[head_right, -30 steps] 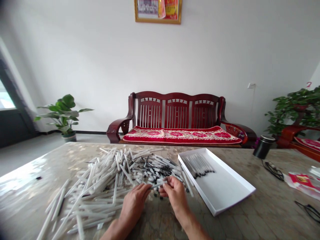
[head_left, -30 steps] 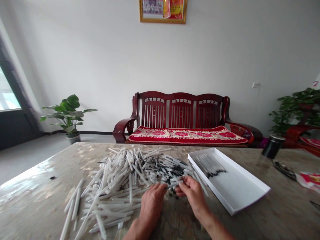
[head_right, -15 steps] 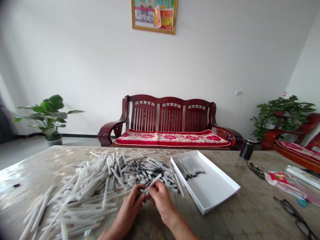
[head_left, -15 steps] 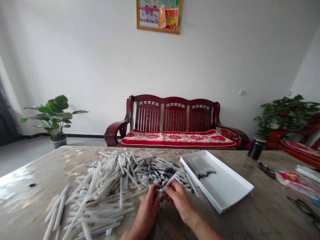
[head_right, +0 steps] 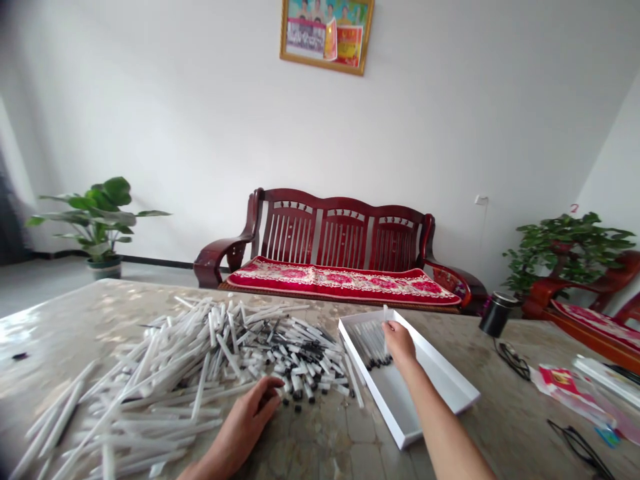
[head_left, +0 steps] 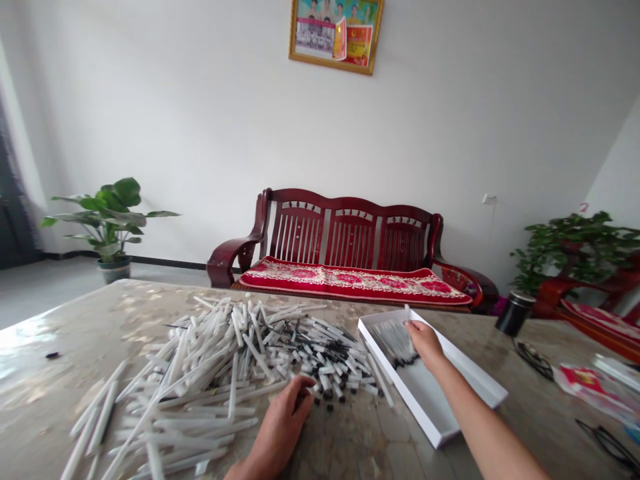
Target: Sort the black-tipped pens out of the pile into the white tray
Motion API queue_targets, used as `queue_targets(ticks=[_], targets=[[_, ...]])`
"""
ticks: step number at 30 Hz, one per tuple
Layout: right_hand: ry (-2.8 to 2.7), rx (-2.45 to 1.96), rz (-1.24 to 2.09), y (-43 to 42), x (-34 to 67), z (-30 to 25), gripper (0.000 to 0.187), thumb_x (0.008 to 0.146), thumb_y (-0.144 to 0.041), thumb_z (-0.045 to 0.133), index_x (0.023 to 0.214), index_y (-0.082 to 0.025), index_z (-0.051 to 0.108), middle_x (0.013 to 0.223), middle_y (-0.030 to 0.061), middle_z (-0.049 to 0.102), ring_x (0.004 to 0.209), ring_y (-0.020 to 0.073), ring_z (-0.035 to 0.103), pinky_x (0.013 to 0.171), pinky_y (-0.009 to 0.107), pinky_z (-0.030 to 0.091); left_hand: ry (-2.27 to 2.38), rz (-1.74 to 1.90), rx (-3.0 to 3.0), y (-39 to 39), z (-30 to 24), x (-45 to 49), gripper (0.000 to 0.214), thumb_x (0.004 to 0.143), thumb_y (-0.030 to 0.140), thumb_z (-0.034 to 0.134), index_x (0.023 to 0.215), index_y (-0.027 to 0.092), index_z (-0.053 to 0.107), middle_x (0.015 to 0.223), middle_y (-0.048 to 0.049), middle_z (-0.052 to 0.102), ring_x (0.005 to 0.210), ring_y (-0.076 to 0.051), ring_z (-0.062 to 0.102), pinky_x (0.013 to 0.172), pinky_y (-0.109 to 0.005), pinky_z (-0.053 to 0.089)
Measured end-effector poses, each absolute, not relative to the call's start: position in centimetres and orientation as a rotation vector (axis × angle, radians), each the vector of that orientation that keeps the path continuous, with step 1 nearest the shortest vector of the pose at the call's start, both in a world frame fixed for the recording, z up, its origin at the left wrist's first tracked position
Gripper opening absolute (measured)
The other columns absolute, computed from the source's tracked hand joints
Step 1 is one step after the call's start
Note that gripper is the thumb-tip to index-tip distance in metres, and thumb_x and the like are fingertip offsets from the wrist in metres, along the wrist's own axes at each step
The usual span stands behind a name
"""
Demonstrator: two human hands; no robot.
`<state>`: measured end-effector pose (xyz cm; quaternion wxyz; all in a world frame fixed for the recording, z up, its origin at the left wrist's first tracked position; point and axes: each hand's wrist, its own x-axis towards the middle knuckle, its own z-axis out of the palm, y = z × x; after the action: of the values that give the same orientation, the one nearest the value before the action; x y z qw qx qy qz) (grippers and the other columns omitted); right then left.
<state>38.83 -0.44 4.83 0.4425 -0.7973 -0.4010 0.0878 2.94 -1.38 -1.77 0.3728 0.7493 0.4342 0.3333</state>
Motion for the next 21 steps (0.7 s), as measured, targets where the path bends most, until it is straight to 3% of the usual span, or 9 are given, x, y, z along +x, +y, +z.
queue_targets(ticks=[6,11,16,21], targets=[[-1.08,-2.423,0.1,0.6,43.5,4.5,0.023,0.082,-0.035,0.054,0.081,-0.022,0.073,0.091,0.0132,0.074,0.092,0.029,0.068,0.071,0.032,0.044,1.112,0.907,1.848,-1.3,-2.0,3.0,0.023,0.085,0.031,0.048,0.097,0.022,0.065,0.086,-0.0023,0.072,0.083,-0.019,0.065,0.078,-0.026,0.048],[-1.188,-2.603,0.062,2.4,44.1,3.4,0.027,0.087,-0.034,0.05,0.086,-0.021,0.074,0.099,0.0171,0.073,0.094,0.0317,0.068,0.07,0.036,0.046,1.183,0.984,1.79,-1.0,-2.3,2.8,0.023,0.083,0.029,0.048,0.094,0.022,0.067,0.087,-0.0031,0.074,0.083,-0.02,0.066,0.079,-0.028,0.05],[-1.247,-2.659,0.047,2.7,44.4,2.8,0.021,0.084,-0.029,0.054,0.085,-0.023,0.075,0.097,0.0148,0.074,0.091,0.0301,0.07,0.066,0.034,0.047,1.293,1.032,1.824,-0.4,-2.1,2.2,0.024,0.082,0.025,0.046,0.094,0.024,0.067,0.095,-0.0044,0.074,0.091,-0.021,0.067,0.085,-0.03,0.049],[-1.383,-2.535,-0.054,2.7,41.7,4.4,0.032,0.087,-0.026,0.047,0.107,-0.022,0.072,0.109,0.0144,0.072,0.098,0.0292,0.068,0.074,0.035,0.048,1.37,0.916,1.921,-0.7,-1.2,2.2,0.025,0.082,0.017,0.046,0.093,0.025,0.067,0.098,-0.0024,0.074,0.095,-0.019,0.066,0.087,-0.027,0.046]])
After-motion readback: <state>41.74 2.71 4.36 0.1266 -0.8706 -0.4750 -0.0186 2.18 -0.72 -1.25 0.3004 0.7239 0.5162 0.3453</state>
